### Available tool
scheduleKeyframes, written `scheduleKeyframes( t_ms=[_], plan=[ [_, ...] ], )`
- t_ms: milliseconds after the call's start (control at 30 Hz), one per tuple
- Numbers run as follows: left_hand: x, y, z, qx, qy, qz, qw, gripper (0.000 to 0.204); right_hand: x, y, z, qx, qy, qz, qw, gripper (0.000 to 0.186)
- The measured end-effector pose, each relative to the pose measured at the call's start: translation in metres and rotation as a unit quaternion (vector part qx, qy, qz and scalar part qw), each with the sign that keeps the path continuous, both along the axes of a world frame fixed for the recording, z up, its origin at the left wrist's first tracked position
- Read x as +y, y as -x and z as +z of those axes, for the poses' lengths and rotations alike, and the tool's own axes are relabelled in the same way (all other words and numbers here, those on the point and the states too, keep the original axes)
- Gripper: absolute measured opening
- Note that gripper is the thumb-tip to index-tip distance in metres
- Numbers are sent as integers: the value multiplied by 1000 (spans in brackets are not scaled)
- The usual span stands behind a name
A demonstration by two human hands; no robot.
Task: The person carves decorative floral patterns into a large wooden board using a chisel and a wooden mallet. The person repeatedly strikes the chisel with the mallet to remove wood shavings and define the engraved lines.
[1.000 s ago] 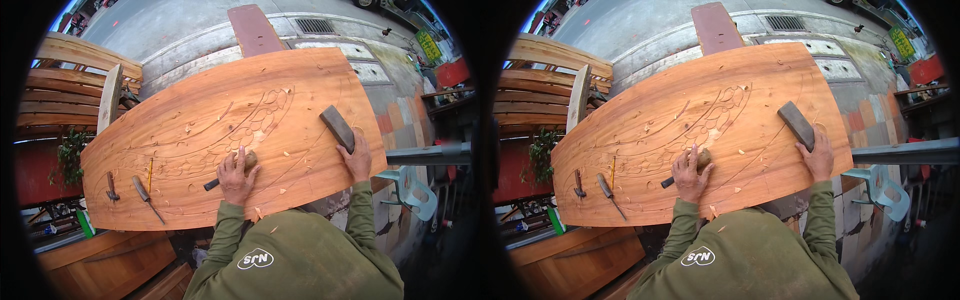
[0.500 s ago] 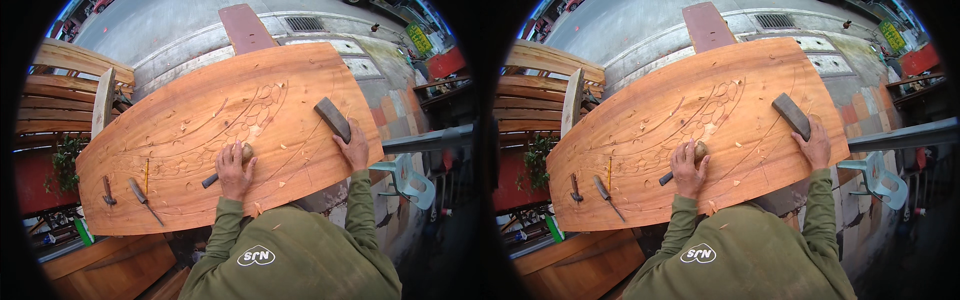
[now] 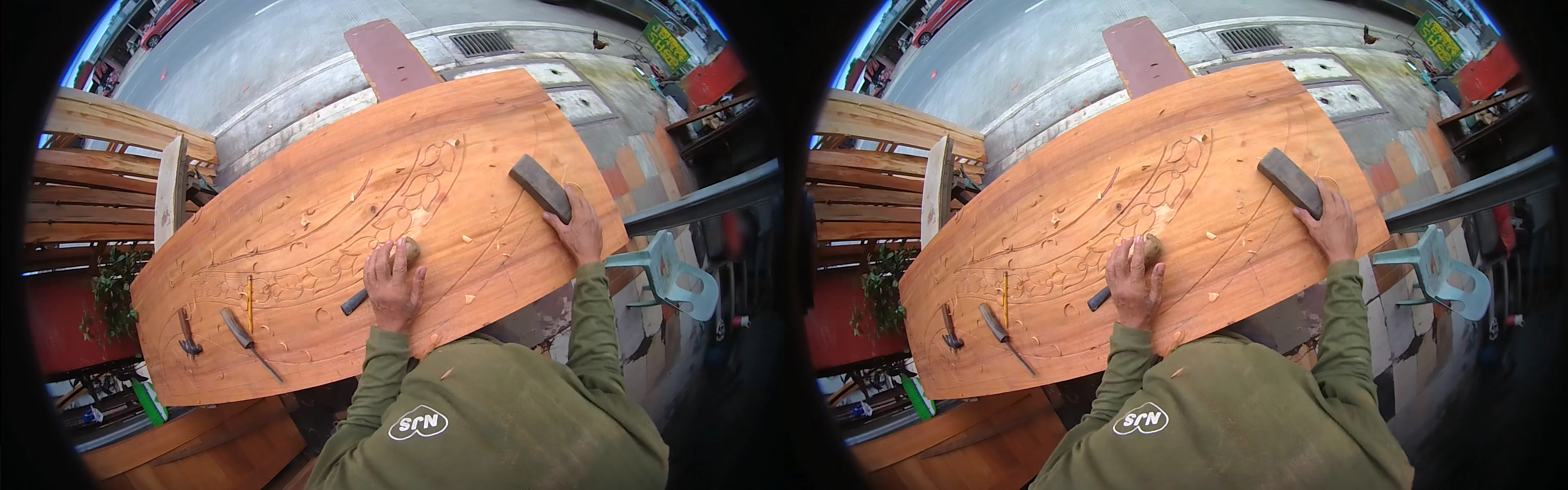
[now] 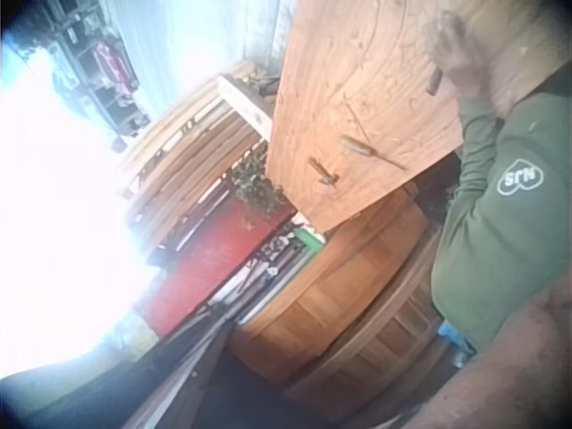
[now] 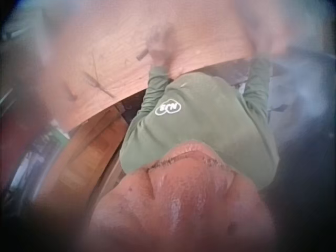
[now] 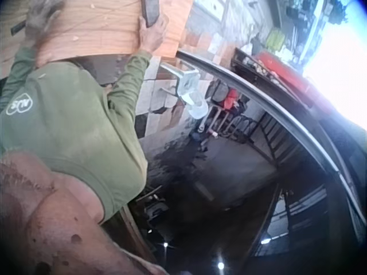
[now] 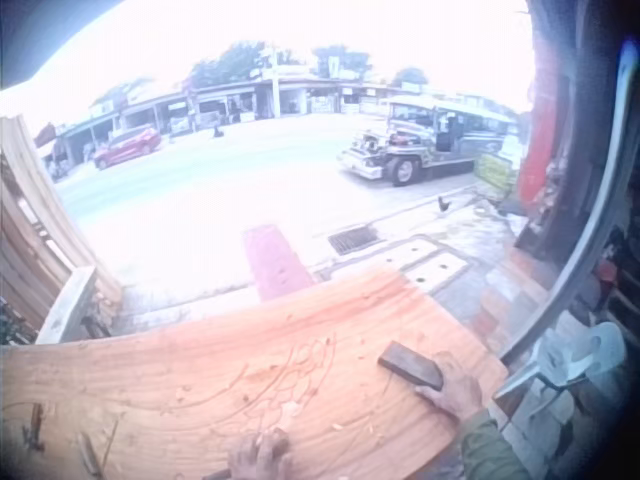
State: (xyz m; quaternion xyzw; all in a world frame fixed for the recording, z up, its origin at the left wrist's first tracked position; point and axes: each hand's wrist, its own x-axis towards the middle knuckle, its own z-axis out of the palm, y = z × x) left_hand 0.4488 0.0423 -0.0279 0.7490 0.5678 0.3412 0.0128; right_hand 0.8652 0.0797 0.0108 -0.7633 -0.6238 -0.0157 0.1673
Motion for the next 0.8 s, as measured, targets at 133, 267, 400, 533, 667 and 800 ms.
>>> scheduleKeyframes(
  t_ms=[133,267,400,533,667,800],
  plan=[
    [-1,-2,8,-27,2,-9,1000,62,-2,-1,4,2,21,-2,1000,84],
    [0,1,7,-72,-3,-6,997,59,-4,-4,1,-7,11,4,1000,85],
    [-2,1,8,-55,-15,-18,998,59,-3,1,1,18,17,-21,999,85],
    [-3,-1,10,-67,-14,-33,997,62,-2,-3,5,45,29,-26,998,84],
    [-6,-1,7,-99,-28,-31,994,65,-4,-7,-5,18,13,-9,1000,88],
    [-8,-5,11,-56,-42,-61,996,68,-3,-5,-5,-14,-19,-15,1000,90]
  ],
)
